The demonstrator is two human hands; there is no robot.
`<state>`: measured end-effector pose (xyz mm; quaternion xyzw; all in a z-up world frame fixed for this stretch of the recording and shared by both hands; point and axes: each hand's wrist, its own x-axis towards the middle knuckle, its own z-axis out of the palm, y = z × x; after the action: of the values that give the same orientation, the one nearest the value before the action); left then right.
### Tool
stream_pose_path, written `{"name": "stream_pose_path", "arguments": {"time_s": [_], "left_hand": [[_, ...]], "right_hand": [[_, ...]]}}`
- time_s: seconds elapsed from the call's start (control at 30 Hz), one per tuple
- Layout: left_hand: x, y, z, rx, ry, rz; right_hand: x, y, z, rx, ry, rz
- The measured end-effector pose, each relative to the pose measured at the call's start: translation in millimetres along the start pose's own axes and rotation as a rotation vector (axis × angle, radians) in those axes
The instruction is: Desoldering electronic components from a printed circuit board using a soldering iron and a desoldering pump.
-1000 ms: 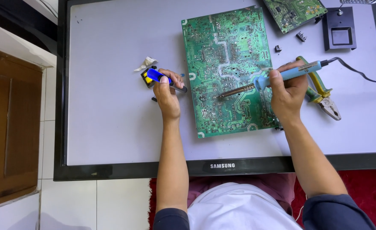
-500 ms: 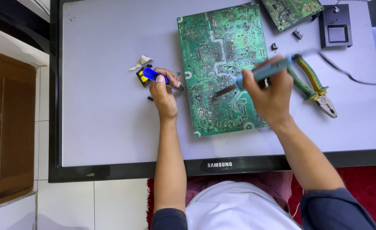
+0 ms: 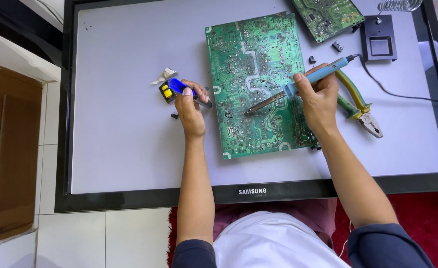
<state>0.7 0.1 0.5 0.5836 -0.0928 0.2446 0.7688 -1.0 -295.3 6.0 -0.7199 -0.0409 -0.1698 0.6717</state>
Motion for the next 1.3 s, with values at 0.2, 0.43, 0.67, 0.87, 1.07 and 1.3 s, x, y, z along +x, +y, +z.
{"name": "stream_pose_path", "arguments": {"time_s": [0.2,0.43,0.67,0.87,1.07,1.3], "left_hand": [[0,-1,-4,-0.003,-0.011,0.0],[3,-2,-3,-0.031,-0.01,-0.002],[1,-1,-4,-0.02,-0.006,0.001],[1,1,-3,-0.019,-0.012,0.0],[2,1,-2,-0.017,-0.01,0.009],[2,3,-3,-0.021,-0.007,0.002]], "right_hand": [[-12,-19,12,-0.027,-0.044,-0.027],[1,-42,-3,-0.106,-0.053,-0.217],[-1,-40,4,-0.084,-0.1,-0.227],[-1,-47,9,-0.053,-0.147,-0.246],[-1,-63,21,-0.106,-0.229,-0.324],[0,-74,17,-0.203,-0.229,-0.391]]}}
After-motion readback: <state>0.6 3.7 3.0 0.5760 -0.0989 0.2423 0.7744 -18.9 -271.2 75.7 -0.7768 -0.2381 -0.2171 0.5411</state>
